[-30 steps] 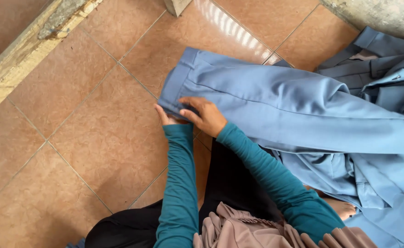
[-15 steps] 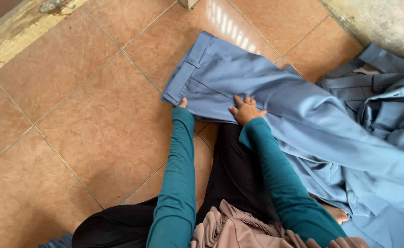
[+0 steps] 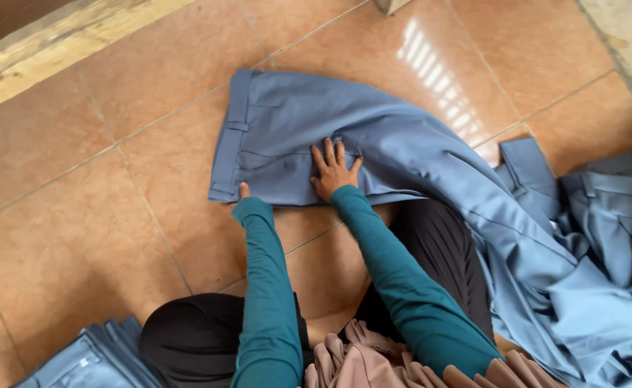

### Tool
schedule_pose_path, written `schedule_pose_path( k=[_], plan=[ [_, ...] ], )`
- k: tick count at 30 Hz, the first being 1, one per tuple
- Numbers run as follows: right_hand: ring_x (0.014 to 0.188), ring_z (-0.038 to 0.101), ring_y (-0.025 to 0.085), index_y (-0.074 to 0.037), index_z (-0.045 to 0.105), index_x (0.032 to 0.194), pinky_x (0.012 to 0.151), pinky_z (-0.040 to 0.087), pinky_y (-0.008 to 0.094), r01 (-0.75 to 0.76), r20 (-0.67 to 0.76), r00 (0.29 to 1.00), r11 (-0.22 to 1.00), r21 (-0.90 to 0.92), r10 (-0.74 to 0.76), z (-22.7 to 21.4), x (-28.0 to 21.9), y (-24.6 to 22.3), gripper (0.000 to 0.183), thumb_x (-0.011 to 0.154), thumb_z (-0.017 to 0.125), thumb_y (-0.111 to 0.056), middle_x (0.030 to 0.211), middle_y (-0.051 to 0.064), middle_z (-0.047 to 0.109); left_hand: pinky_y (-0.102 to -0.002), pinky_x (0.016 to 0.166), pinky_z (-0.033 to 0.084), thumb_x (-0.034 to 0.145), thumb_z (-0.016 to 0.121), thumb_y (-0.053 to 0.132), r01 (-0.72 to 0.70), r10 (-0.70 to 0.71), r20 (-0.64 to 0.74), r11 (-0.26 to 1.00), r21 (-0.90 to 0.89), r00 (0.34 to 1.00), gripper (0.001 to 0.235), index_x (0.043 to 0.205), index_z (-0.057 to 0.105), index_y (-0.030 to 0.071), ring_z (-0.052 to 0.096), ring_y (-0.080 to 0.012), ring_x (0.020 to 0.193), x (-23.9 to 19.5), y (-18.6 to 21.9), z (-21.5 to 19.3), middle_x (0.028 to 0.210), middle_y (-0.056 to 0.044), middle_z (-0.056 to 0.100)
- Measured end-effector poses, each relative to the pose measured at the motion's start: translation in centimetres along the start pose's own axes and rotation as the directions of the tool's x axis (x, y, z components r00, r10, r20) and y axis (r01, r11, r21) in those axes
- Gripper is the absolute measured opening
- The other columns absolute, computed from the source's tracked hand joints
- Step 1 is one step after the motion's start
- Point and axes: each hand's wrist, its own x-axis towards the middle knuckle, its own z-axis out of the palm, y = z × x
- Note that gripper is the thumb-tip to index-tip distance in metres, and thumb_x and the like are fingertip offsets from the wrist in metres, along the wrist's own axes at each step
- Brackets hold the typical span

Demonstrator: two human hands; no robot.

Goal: The person sits on a tiled floor and folds multiple pairs of blue trousers by hand. They smooth the fabric, fold the legs together, and then fold the trousers into compact rectangles, stacking them neatly.

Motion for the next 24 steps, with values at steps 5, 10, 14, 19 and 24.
schedule_pose_path(
  k=[5,10,14,19,24],
  plan=[
    [0.159,0.000,0.033,-0.032,0.015,0.166,0.116,0.008,0.079,0.163,-0.060,0.985,0.987,0.009,-0.163,2.4,-1.7,-6.2,0.081,0.100,0.058,-0.046,0.175,0.006,0.006,-0.052,0.110,0.044,0.088,0.048,0.060,-0.368,0.465,-0.146,0.825,0.430,0.873,0.080,0.141,0.048,0.000,0.052,-0.0406,0.133,-9.6,5.0,-7.8,0.143,-0.028,0.051],
    [0.158,0.022,0.025,-0.033,0.035,0.161,0.123,0.016,0.070,0.387,-0.159,0.920,0.891,0.238,-0.357,7.2,-2.5,-5.7,0.066,0.098,0.056,-0.031,0.173,0.001,0.021,-0.049,0.115,0.039,0.098,0.053,0.005,-0.953,0.952,0.066,0.293,0.073,0.298,0.042,0.138,0.060,0.013,0.046,-0.0367,0.139,-8.2,-1.2,-3.3,0.143,-0.014,0.053],
    [0.124,0.060,0.021,-0.039,0.073,0.116,0.099,0.052,0.041,0.329,-0.612,0.791,0.852,0.408,-0.011,11.2,-2.4,1.9,0.037,0.088,0.061,-0.017,0.130,-0.005,0.063,-0.036,0.106,0.052,0.100,0.057,0.011,-0.953,0.917,0.312,0.288,-0.093,0.247,0.030,0.124,0.071,0.019,0.063,-0.0241,0.121,-8.5,-3.2,1.3,0.120,-0.004,0.068],
    [0.120,0.043,0.027,-0.034,0.053,0.132,0.098,0.040,0.053,-0.232,-0.477,0.835,0.962,0.145,0.273,9.4,-4.5,7.3,0.042,0.091,0.066,-0.038,0.124,0.001,0.046,-0.050,0.122,0.021,0.092,0.065,0.057,-0.911,0.564,0.742,0.048,0.409,0.363,0.065,0.150,0.041,0.037,0.025,-0.0232,0.151,-9.9,-4.8,3.3,0.160,0.000,0.028],
    [0.119,0.041,0.033,-0.033,0.045,0.137,0.090,0.045,0.054,-0.253,-0.465,0.854,0.967,0.024,0.235,10.5,-3.8,5.1,0.059,0.086,0.074,-0.040,0.124,0.006,0.041,-0.055,0.126,0.008,0.098,0.058,0.051,-0.881,0.504,0.781,-0.076,0.467,0.370,0.069,0.159,0.026,0.043,0.014,-0.0242,0.157,-8.6,-4.6,0.2,0.171,0.002,0.013]
  ],
)
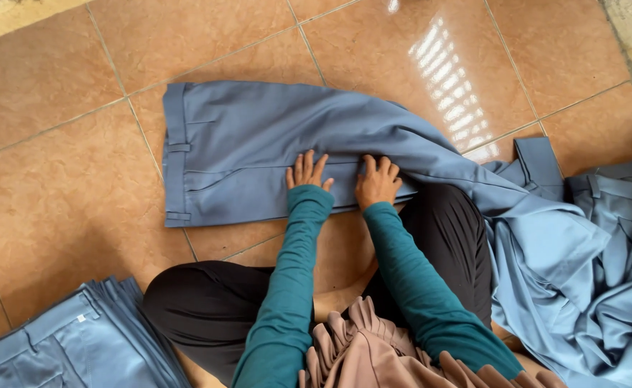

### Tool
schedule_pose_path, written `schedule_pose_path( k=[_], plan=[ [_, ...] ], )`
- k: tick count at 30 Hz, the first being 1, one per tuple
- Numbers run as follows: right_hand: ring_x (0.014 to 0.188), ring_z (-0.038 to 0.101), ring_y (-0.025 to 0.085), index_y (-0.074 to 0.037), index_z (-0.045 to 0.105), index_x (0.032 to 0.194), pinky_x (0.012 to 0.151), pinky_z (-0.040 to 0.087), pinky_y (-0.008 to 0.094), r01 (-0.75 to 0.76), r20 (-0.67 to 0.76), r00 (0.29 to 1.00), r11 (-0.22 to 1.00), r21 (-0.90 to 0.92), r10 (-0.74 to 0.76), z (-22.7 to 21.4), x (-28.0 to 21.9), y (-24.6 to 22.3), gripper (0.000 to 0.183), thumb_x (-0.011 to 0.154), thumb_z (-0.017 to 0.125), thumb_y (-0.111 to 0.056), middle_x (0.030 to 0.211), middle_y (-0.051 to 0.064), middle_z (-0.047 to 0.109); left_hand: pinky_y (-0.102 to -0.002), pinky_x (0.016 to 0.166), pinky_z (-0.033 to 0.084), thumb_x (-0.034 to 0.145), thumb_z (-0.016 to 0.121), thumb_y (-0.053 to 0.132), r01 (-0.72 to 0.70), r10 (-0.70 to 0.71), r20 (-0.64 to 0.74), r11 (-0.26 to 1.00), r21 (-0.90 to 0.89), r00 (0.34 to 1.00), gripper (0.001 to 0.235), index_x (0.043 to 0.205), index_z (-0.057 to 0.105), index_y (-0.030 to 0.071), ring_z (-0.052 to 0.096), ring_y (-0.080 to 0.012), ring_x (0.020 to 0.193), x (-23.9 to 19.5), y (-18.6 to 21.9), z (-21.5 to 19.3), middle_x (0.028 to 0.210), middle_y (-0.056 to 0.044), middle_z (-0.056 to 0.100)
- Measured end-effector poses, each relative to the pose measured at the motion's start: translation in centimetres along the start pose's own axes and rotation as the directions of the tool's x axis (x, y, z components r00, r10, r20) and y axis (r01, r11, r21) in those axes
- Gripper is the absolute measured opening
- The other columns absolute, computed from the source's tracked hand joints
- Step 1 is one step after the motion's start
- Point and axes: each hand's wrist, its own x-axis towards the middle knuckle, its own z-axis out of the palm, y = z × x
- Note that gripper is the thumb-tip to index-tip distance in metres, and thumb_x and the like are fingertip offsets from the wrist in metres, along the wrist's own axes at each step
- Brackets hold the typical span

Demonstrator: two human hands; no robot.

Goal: The person sits on a tiled floor and folds multiple pairs of blue trousers by hand. They smooth the fabric, fold the legs together, and then fold the trousers into compact rectangles, stacking them neatly.

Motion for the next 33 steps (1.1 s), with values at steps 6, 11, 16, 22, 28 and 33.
schedule_pose_path(
  k=[6,11,16,22,28,33],
  plan=[
    [0.124,0.043,0.036,-0.030,0.048,0.141,0.093,0.045,0.054,0.218,-0.004,0.976,0.976,0.021,-0.218,-1.7,-4.4,-8.0,0.068,0.081,0.079,-0.037,0.130,0.011,0.044,-0.059,0.125,0.011,0.093,0.062,0.038,0.160,-0.158,0.051,0.986,-0.046,0.986,0.071,0.156,0.031,0.046,0.016,-0.0232,0.157,-2.7,-7.7,-4.6,0.170,0.006,0.017],
    [0.133,0.042,0.041,-0.025,0.056,0.138,0.097,0.048,0.055,0.436,0.045,0.892,0.882,0.177,-0.450,-1.6,-8.9,-15.2,0.062,0.080,0.080,-0.028,0.140,0.016,0.045,-0.067,0.121,0.007,0.087,0.056,0.040,0.459,-0.460,0.064,0.888,0.027,0.886,0.072,0.150,0.027,0.060,0.011,-0.0186,0.157,-5.0,-15.8,-7.2,0.169,0.015,0.011],
    [0.137,0.048,0.036,-0.024,0.061,0.135,0.106,0.050,0.048,0.622,0.069,0.713,0.674,0.399,-0.698,2.5,-10.1,-17.8,0.052,0.084,0.074,-0.021,0.131,0.008,0.057,-0.073,0.115,-0.017,0.099,0.050,0.036,0.743,-0.746,0.150,0.664,0.088,0.649,0.073,0.156,0.010,0.061,-0.009,-0.0252,0.158,-6.2,-19.2,-7.2,0.172,0.010,-0.005],
    [0.096,0.067,0.022,-0.034,0.074,0.105,0.081,0.054,0.039,0.577,-0.325,0.811,0.761,0.298,-0.487,-2.3,-3.5,-9.0,0.026,0.082,0.068,-0.021,0.099,-0.004,0.066,-0.047,0.088,0.053,0.088,0.065,0.020,0.260,-0.294,-0.395,0.956,-0.138,0.870,0.037,0.121,0.063,0.038,0.065,-0.0233,0.103,-4.2,-10.0,0.5,0.114,0.003,0.059],
    [0.105,0.053,0.027,-0.034,0.070,0.111,0.087,0.042,0.049,0.231,-0.143,0.962,0.973,-0.019,-0.231,-0.7,-0.5,-0.6,0.027,0.085,0.064,-0.028,0.103,-0.001,0.056,-0.043,0.101,0.048,0.084,0.069,0.051,-0.013,0.000,-0.156,0.996,-0.083,0.988,0.056,0.135,0.050,0.040,0.044,-0.0207,0.132,-4.3,0.1,2.5,0.131,0.006,0.044],
    [0.109,0.056,0.030,-0.032,0.066,0.125,0.085,0.052,0.047,0.379,-0.144,0.921,0.920,0.104,-0.363,-0.8,-1.7,-3.4,0.038,0.089,0.055,-0.025,0.113,0.003,0.056,-0.050,0.111,0.036,0.083,0.073,0.056,0.084,-0.087,-0.069,0.995,-0.051,0.994,0.057,0.135,0.049,0.048,0.040,-0.0182,0.136,-4.7,-3.3,-0.6,0.137,0.011,0.044]
  ],
)
